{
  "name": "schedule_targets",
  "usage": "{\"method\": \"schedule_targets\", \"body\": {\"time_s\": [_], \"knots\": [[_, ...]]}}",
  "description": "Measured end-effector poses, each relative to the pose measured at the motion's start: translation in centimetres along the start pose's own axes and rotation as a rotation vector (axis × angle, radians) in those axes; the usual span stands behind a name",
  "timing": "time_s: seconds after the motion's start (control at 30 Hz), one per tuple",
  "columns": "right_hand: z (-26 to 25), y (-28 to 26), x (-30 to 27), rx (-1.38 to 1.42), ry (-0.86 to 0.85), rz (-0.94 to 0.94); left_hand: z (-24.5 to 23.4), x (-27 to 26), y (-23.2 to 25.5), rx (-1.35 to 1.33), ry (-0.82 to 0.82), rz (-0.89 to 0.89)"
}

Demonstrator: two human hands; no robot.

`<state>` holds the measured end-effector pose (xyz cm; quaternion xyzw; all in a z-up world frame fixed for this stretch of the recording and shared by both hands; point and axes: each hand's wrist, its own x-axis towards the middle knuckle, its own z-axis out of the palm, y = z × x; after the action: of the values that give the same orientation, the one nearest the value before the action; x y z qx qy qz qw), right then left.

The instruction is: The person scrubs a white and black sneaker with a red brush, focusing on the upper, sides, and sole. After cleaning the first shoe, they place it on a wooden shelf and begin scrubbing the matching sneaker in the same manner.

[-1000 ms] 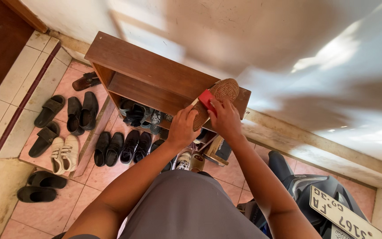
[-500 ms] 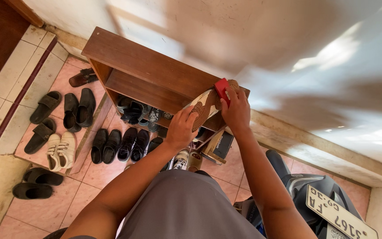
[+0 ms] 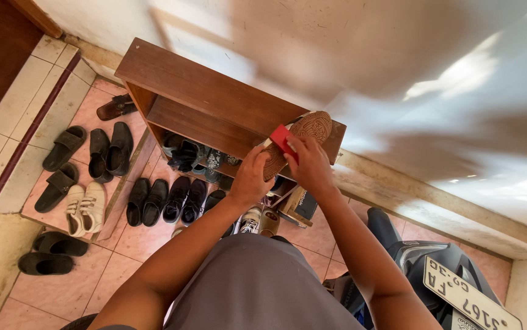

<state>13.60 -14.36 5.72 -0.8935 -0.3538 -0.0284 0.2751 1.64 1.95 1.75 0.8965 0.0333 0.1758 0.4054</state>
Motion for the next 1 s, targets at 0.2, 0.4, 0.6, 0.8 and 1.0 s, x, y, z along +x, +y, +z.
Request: {"method": "schedule_targets", "body": {"time_s": [0.2,0.4,0.6,0.8,1.0], "knots": [[0.5,0.2,-0.2,0.003,0.031,0.106,0.0,-0.2,-1.1,-0.082,0.068,-0.056],[0.1,-0.9,-0.4,0.019,-0.003,0.076,0.5,-0.5,-1.9,-0.157,0.082,-0.145],[0.1,-2.5,-0.4,0.075,0.002,-0.037,0.8,-0.8,-3.4,-0.139,0.121,-0.192],[-0.2,-3.1,-0.1,0.082,0.0,0.094,1.1,-1.3,-3.6,-0.209,0.115,-0.237],[0.0,-4.0,-0.5,0.033,-0.125,0.025,1.3,-1.5,-3.4,-0.186,0.121,-0.192]]}}
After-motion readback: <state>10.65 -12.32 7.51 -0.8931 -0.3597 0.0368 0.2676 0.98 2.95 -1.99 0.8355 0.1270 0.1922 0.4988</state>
